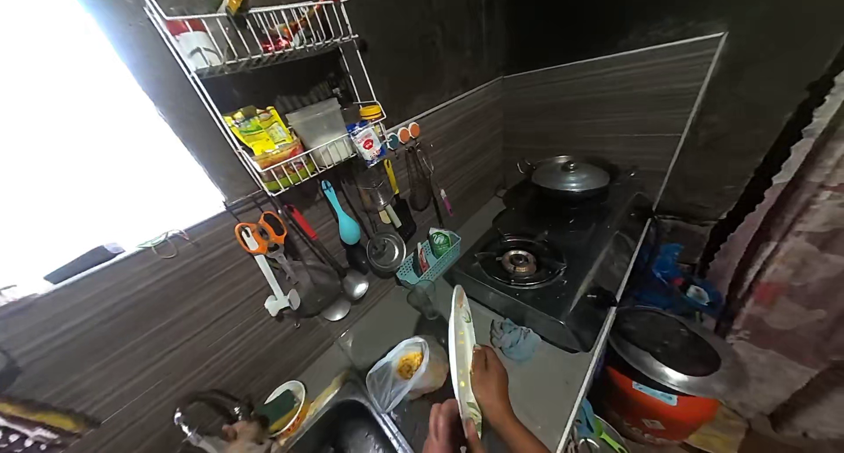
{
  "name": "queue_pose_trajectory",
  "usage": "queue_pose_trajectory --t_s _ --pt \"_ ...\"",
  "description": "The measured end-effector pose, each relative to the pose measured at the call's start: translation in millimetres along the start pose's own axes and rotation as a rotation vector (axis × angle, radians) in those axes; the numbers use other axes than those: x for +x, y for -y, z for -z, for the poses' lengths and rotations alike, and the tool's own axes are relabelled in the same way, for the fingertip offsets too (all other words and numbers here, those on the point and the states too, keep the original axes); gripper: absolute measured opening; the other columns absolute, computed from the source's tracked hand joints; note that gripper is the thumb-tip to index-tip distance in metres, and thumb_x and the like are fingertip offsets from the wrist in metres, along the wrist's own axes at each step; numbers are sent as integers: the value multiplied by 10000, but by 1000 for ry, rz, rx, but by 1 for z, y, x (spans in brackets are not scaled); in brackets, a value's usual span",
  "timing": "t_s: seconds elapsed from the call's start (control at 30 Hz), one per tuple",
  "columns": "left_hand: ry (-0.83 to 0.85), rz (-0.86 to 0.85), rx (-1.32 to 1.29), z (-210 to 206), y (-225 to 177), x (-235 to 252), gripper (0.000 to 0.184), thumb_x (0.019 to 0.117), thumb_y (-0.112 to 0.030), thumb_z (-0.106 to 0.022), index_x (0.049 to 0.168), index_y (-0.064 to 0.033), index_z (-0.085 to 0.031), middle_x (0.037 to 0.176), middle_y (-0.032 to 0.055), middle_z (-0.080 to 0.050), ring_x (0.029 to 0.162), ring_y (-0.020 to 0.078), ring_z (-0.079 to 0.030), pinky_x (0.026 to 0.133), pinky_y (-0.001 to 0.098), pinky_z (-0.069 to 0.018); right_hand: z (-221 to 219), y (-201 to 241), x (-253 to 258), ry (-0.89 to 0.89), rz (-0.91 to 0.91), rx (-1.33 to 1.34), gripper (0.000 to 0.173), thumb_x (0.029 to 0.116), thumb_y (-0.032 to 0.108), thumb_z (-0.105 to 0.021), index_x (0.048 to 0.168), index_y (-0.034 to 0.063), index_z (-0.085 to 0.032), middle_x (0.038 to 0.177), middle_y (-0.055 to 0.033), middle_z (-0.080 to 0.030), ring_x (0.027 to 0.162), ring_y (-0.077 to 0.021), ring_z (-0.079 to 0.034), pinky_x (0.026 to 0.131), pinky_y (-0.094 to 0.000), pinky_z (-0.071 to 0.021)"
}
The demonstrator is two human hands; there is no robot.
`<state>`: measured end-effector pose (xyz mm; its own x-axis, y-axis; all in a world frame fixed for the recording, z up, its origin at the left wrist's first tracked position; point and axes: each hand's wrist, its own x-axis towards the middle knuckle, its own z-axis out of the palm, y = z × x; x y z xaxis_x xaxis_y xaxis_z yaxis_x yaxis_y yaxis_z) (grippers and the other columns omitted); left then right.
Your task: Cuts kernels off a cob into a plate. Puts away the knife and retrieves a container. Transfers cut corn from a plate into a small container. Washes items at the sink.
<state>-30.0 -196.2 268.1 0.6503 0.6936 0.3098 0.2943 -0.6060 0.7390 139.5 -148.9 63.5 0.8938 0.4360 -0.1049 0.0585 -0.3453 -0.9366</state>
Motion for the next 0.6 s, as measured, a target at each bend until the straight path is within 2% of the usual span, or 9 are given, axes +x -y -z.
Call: queue_pose_trajectory --t_s 0.03,0.1,0.2,0.27,0.33,0.4,0.43,0.5,0.6 --pt "-81 -182 12 -42 64 -12 211 894 -4 -631 1036 150 -614 877 237 -637 708 212 -664 691 279 -584 -2 -4 2 -25 -35 44 412 1115 251 -395 1219 -46 -661 1082 -237 -705 1044 -354 -684 964 -549 -519" --pt "-132 -283 41 -76 113 -20 253 904 -64 -664 1103 83 -610 915 196 -635 695 189 -659 645 300 -595 -5 -11 7 -61 -113 207 391 1108 235 -415 1175 -48 -675 1078 -231 -693 1028 -328 -669 949 -529 -516" --pt "-174 -264 106 -71 111 -18 273 876 -50 -670 1107 88 -623 933 199 -649 710 198 -677 654 304 -604 -4 -10 8 -92 -267 646 390 1105 268 -412 1135 -27 -665 1004 -175 -689 905 -248 -689 810 -461 -587" --pt "-216 -226 154 -63 111 -15 271 870 -38 -664 1099 105 -640 945 214 -659 739 223 -690 673 325 -609 0 -8 10 -85 -380 975 388 1087 324 -409 1134 16 -641 961 -143 -693 854 -236 -698 744 -460 -598" --pt "-262 -190 194 -57 116 -11 252 884 -46 -649 1085 104 -654 959 213 -675 780 237 -709 710 339 -616 1 -11 12 -46 -443 1253 340 1071 371 -378 995 104 -573 825 -65 -652 747 -188 -676 672 -425 -590" --pt "-291 -180 207 -55 122 -8 245 898 -62 -636 1090 89 -659 953 196 -672 772 218 -703 713 325 -614 2 -9 9 19 -514 1396 428 1073 473 -326 864 160 -530 720 -27 -627 669 -169 -661 631 -414 -586" --pt "-292 -190 204 -54 125 -8 247 905 -71 -634 1099 78 -660 945 188 -669 754 209 -697 694 322 -613 1 -8 6 48 -546 1398 488 1064 538 -314 860 156 -539 723 -35 -637 673 -179 -666 636 -426 -587" --pt "-287 -223 213 -56 129 -8 275 900 -90 -631 1129 58 -666 927 181 -672 717 214 -692 651 333 -609 -5 -6 -2 71 -564 1278 590 1044 645 -296 958 124 -558 805 -63 -655 736 -197 -678 663 -445 -589" --pt "-295 -244 222 -61 131 -7 289 900 -117 -621 1132 48 -670 930 176 -678 724 217 -698 649 334 -610 -14 0 -16 87 -375 940 664 1069 611 -328 1334 64 -596 1129 -130 -713 1008 -220 -713 862 -452 -607"
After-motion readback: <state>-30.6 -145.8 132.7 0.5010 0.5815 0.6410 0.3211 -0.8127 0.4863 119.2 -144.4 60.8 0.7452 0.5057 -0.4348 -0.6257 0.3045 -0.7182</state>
